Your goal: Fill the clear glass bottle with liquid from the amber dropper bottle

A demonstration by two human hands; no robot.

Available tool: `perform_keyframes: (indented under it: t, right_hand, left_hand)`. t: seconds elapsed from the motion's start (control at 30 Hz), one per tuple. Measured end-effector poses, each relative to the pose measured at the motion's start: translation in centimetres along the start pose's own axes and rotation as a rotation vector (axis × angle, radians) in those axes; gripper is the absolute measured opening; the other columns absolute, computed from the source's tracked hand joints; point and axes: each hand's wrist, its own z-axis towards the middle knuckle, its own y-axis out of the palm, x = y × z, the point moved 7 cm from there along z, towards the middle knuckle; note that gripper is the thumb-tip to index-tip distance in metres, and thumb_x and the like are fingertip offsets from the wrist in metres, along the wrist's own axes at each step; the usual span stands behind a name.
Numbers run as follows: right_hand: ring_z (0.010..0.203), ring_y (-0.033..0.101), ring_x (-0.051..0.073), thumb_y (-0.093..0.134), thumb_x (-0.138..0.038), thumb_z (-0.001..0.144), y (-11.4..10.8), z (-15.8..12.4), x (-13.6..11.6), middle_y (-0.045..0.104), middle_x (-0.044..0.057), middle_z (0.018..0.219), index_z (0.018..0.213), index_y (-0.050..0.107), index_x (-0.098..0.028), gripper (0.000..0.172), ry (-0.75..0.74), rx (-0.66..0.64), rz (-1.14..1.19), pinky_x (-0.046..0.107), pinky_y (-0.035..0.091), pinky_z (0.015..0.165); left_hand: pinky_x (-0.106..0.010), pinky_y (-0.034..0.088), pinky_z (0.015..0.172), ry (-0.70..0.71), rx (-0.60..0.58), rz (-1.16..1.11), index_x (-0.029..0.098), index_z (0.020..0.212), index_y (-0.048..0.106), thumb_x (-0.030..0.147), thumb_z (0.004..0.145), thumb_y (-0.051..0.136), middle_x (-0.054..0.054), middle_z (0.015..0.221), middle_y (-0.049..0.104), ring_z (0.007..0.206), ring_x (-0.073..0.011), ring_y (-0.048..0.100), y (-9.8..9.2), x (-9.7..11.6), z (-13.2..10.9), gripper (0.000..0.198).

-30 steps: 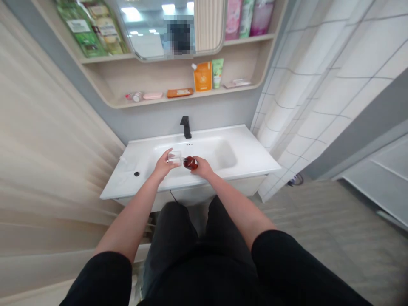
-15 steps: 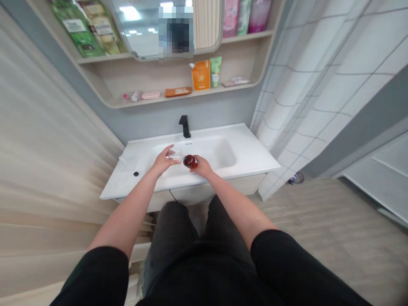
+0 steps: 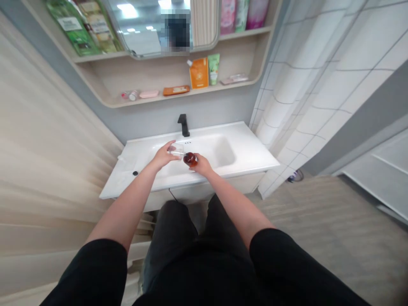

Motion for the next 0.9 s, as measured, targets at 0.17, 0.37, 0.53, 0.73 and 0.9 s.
perform_keyframes:
  t: [0.17,0.37,0.53,0.73,0.9]
  right_hand:
    - [0.119,0.079,0.034,0.105,-0.027,0.066,-0.1,0.0,0.1,0.082,0.009,0.132,0.141,0.07,-0.024,0.083,0.005,0.006,0.021,0.048,0.062,0.109]
    - [0.117,0.079,0.033,0.105,-0.027,0.066,-0.1,-0.1,0.2,0.083,0.008,0.128,0.14,0.07,-0.024,0.082,0.019,0.015,0.033,0.047,0.062,0.107]
    - [0.118,0.079,0.034,0.107,-0.027,0.064,-0.3,-0.2,0.2,0.083,0.007,0.128,0.139,0.07,-0.026,0.084,0.025,0.019,0.061,0.047,0.061,0.107]
    - [0.119,0.078,0.035,0.107,-0.027,0.065,-0.3,-0.1,0.1,0.083,0.008,0.129,0.14,0.07,-0.024,0.083,0.013,0.022,0.067,0.048,0.061,0.108]
    - [0.121,0.078,0.035,0.107,-0.027,0.064,-0.3,-0.1,0.2,0.082,0.009,0.131,0.141,0.07,-0.023,0.085,0.007,0.024,0.085,0.047,0.061,0.108]
  left_hand:
    - [-0.045,0.054,0.109,0.019,-0.052,0.041,0.021,0.156,0.069,0.034,0.045,0.109,-0.006,0.115,0.07,0.112,-0.0279,0.068,0.3,0.7,0.6,0.119]
    - [-0.045,0.054,0.109,0.03,-0.106,0.174,0.02,0.162,0.062,0.045,0.047,0.106,-0.006,0.118,0.07,0.113,-0.0278,0.068,0.5,1.8,0.7,0.125]
    - [-0.046,0.054,0.112,0.033,-0.133,0.248,0.02,0.165,0.06,0.047,0.049,0.104,-0.008,0.121,0.072,0.115,-0.0289,0.069,0.6,2.8,0.7,0.127]
    - [-0.045,0.054,0.113,0.032,-0.147,0.295,0.018,0.166,0.06,0.046,0.05,0.104,-0.01,0.124,0.073,0.117,-0.0296,0.07,0.8,3.6,0.8,0.127]
    - [-0.045,0.053,0.116,0.038,-0.163,0.358,0.017,0.166,0.059,0.042,0.052,0.103,-0.01,0.126,0.075,0.119,-0.0296,0.071,1.0,4.7,0.8,0.125]
